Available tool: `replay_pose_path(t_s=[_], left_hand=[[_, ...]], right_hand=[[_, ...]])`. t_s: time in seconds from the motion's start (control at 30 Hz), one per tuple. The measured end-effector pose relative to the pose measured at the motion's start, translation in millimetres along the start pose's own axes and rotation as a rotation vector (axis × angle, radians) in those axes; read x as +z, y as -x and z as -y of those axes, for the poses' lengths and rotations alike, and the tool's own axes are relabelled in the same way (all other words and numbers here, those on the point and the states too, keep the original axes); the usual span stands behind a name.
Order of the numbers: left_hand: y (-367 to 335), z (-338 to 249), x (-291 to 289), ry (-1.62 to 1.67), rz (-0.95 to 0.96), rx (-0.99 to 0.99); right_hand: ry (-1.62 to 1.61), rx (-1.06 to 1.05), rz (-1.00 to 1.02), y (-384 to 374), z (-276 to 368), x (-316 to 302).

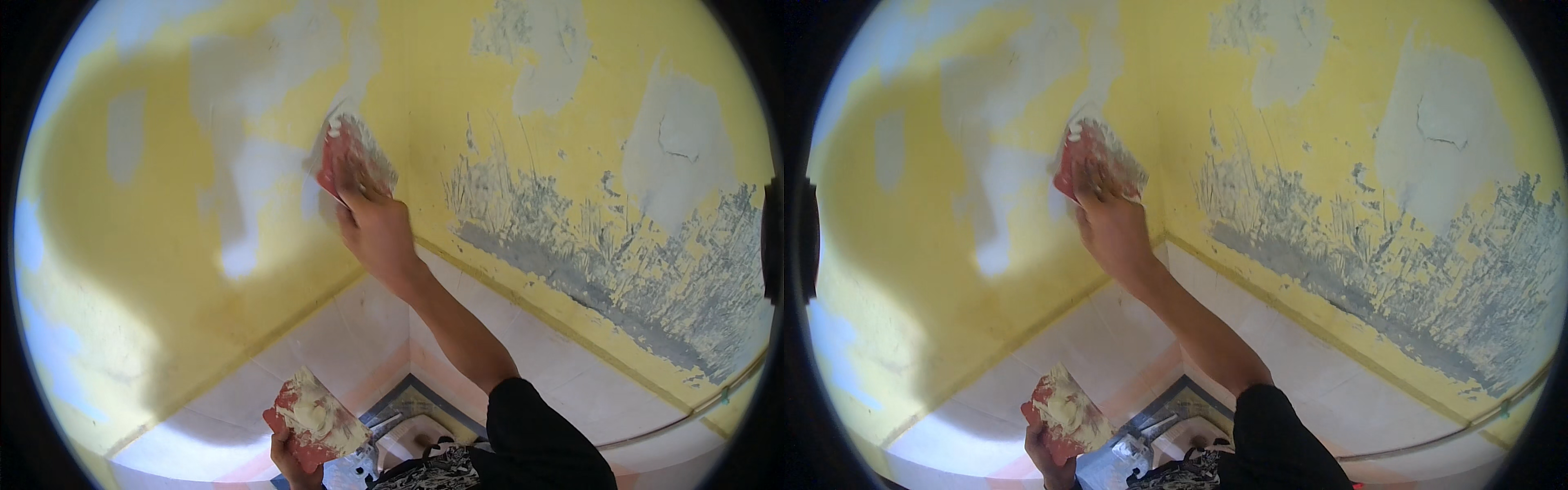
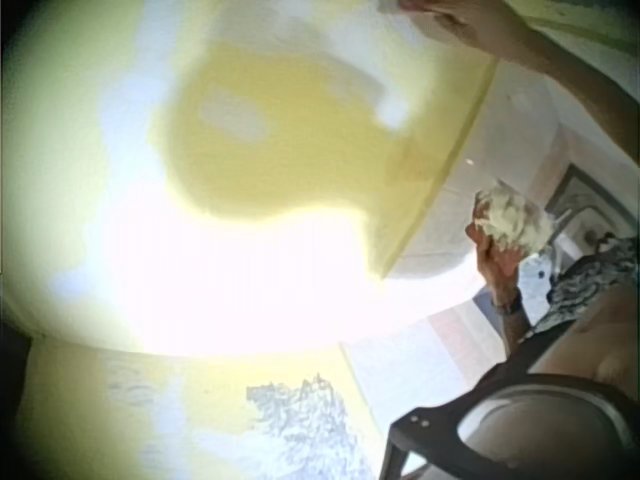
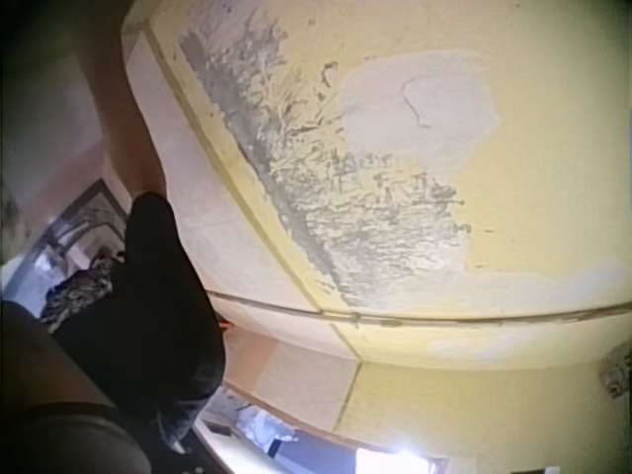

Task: The person applies putty to a wall using a putty knife. They pick up small amounts of white putty from a hawk and spread it across several damaged or uneven areas of the yellow wall.

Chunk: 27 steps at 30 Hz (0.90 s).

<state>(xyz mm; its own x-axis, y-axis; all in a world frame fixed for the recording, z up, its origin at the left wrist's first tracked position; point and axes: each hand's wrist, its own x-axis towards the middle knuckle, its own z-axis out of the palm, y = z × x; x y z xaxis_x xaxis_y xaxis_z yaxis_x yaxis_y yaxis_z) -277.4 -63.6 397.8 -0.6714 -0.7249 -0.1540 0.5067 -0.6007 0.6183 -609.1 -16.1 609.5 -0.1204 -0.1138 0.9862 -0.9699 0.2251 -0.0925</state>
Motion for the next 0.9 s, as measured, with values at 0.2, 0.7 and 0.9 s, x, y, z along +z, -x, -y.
replay_pose_path(t_s=[0.2, 0.7, 0.9], left_hand=[[11, -4, 9, 0.115, -0.027, 0.024], [41, 15, -29, 0.086, -0.282, -0.021], [38, 16, -34, 0.084, -0.248, -0.071]], right_hand=[[-0.782, 0.786, 0.16, 69, -6, -76], [-1.036, 1.241, 0.763, 175, 43, -111], [-0.923, 1.18, 1.131, 171, 50, -99]])
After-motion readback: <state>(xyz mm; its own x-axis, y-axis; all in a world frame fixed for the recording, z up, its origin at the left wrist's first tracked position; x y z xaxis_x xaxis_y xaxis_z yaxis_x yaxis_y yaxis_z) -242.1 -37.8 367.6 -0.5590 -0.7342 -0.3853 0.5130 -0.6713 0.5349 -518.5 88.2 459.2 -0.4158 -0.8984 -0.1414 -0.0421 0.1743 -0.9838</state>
